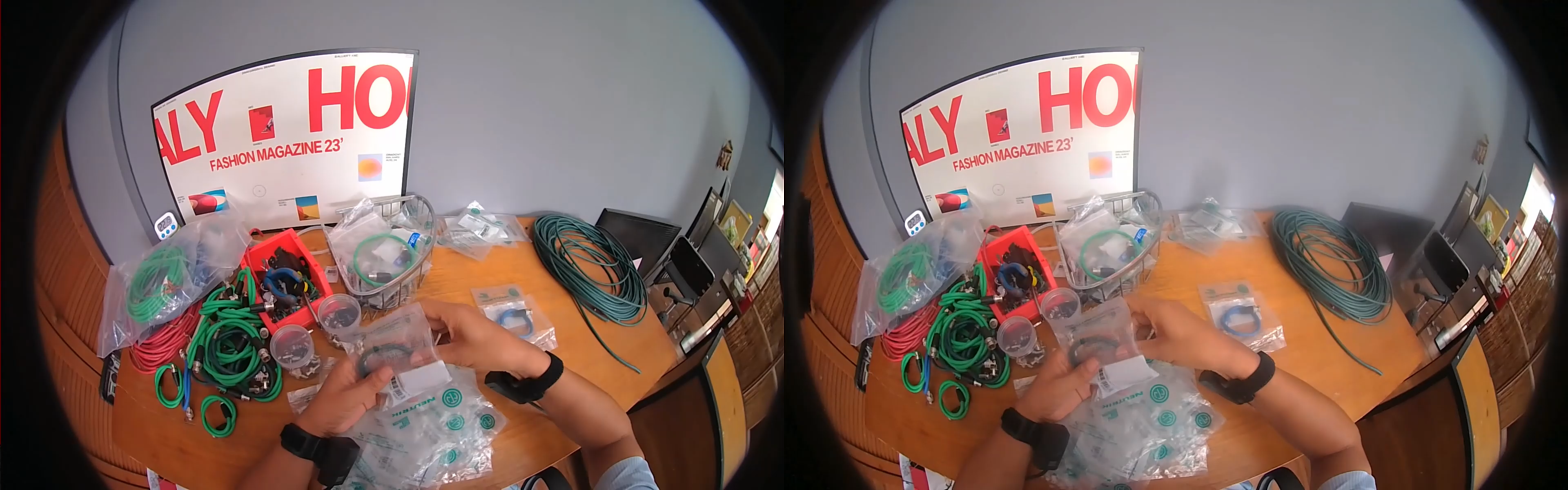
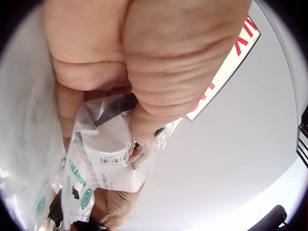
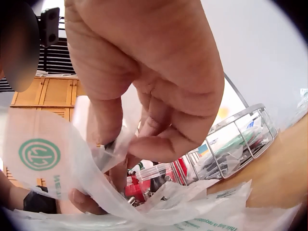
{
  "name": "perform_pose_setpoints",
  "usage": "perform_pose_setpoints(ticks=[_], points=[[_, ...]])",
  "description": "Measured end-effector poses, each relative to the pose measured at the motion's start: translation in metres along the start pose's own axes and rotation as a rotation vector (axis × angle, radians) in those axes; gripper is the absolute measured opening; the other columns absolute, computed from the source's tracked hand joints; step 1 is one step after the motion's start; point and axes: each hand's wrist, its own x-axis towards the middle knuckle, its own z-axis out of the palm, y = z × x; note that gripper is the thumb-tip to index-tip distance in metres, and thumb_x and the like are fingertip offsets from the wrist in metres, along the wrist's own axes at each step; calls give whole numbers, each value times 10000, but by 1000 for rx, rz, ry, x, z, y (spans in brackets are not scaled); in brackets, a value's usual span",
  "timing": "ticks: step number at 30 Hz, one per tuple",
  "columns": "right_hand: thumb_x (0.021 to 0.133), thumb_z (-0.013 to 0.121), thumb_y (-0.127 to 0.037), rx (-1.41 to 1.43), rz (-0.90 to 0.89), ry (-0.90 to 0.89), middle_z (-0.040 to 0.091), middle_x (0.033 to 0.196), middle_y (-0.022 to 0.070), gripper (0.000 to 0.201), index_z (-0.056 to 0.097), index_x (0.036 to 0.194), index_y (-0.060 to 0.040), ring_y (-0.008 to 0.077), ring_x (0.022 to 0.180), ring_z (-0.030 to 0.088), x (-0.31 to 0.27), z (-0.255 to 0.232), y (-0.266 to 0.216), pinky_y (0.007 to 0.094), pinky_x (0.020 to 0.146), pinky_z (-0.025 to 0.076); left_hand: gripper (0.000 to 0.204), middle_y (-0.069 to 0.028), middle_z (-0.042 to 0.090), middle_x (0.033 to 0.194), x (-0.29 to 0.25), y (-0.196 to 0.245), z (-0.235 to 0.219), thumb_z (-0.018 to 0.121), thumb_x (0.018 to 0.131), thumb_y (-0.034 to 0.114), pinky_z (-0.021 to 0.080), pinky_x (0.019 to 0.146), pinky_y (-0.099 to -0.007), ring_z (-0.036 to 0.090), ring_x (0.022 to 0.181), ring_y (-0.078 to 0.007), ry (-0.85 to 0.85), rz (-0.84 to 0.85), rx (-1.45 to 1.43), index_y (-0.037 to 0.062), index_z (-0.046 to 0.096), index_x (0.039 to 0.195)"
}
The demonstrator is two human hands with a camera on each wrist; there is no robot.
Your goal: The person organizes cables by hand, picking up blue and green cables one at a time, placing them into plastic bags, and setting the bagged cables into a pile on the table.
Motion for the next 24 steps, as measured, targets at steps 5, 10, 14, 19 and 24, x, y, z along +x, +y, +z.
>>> perform_pose_setpoints(ticks=[5,10,14,19,24], points=[[934,560,30,-314,-38,-31,666,867,23,199,643,1102,-35,93,782,612,-3,-25,9,263,693,501,569,-157,563,1355,2,-5,0,611,1009,229,545,944,-421,600,1227,-291,-62,74,-26,70,332,1478],[960,573,-20,-302,38,127,654,859,8,83,629,1020,-13,88,727,616,-27,-105,9,248,653,524,522,-277,568,1339,3,4,5,582,1024,288,550,927,-424,615,1204,-397,-142,18,69,-8,386,1406],[934,606,-80,-451,301,156,656,794,28,97,633,967,8,105,719,623,-60,-171,16,244,651,511,462,-265,587,1318,5,4,3,577,1028,255,549,925,-422,614,1211,-388,-161,-4,137,-18,434,1372],[861,595,-20,-816,356,362,688,769,106,190,647,1037,29,167,727,676,-76,-183,12,313,644,513,410,-251,605,1293,3,3,5,562,1035,231,547,924,-418,620,1206,-369,-148,-11,143,-27,470,1340],[882,495,113,-984,-141,584,698,968,117,276,626,1116,48,151,797,680,-54,-156,6,270,737,554,263,-202,625,1272,6,-3,-2,523,1050,169,540,936,-390,627,1202,-329,-172,-43,220,-27,572,1219]])
